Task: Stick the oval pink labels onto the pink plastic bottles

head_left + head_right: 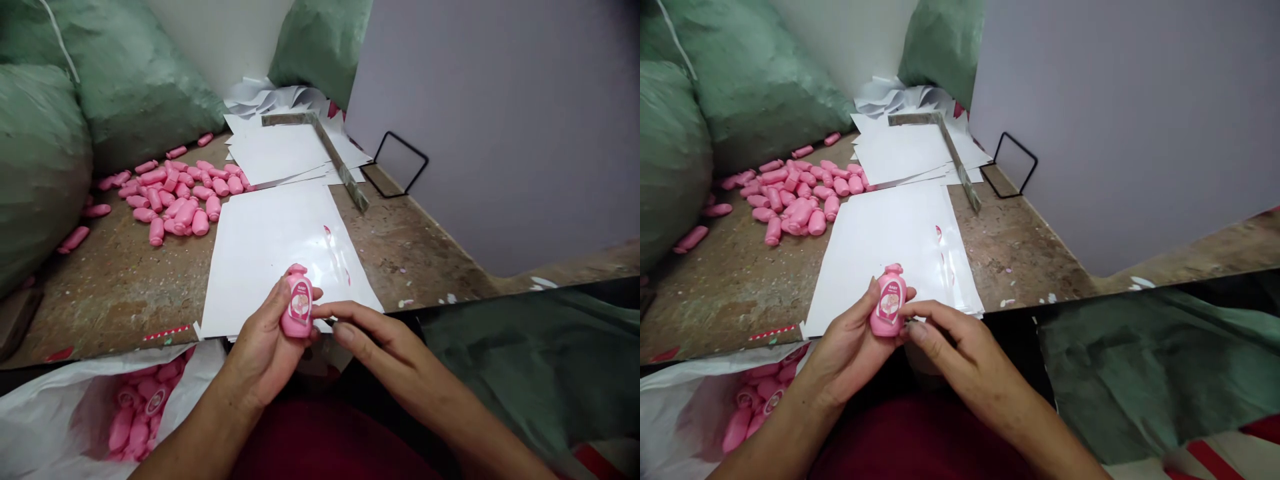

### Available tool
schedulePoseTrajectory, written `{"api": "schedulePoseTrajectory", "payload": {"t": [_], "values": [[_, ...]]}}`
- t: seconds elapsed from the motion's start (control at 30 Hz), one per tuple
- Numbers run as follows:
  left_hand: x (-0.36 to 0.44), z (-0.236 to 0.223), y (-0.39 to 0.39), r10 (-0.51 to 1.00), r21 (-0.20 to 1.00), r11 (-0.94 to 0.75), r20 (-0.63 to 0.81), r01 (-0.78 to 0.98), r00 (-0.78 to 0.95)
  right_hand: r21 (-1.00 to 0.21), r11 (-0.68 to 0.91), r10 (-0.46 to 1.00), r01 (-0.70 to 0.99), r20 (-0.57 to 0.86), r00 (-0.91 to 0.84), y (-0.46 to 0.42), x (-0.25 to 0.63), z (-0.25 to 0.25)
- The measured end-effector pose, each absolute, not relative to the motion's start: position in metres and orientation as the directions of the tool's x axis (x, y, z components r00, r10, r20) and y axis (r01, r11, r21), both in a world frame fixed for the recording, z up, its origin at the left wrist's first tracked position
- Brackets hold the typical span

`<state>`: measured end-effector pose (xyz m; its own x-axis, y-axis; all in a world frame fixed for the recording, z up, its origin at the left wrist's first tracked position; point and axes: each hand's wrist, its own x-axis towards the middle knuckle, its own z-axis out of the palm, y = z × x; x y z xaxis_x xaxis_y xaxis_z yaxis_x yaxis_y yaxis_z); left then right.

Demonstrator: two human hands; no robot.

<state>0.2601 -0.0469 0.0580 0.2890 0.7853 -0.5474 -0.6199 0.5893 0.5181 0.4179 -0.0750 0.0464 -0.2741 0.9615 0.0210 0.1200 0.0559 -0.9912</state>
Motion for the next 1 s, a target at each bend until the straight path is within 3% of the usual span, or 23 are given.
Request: {"api": "schedulePoseTrajectory", "payload": {"t": [0.17, 0.37, 0.7, 1.0], "values": [[0.267, 0.056, -0.047, 0.791, 0.473, 0.565, -0.543, -0.676, 0.281, -0.908, 0.262, 0.963, 0.326, 0.225, -0.148, -0.074, 0.409, 0.046], [0.269, 0.054, -0.049, 0.837, 0.491, 0.51, -0.471, -0.706, 0.277, -0.701, 0.476, 0.874, 0.531, 0.443, -0.199, -0.074, 0.404, 0.037], [0.264, 0.059, -0.048, 0.832, 0.512, 0.541, -0.438, -0.667, 0.339, -0.442, 0.586, 0.76, 0.679, 0.592, -0.27, -0.073, 0.405, 0.049], [0.256, 0.057, -0.048, 0.825, 0.531, 0.561, -0.421, -0.635, 0.378, -0.36, 0.586, 0.728, 0.726, 0.626, -0.278, -0.072, 0.41, 0.058]]}}
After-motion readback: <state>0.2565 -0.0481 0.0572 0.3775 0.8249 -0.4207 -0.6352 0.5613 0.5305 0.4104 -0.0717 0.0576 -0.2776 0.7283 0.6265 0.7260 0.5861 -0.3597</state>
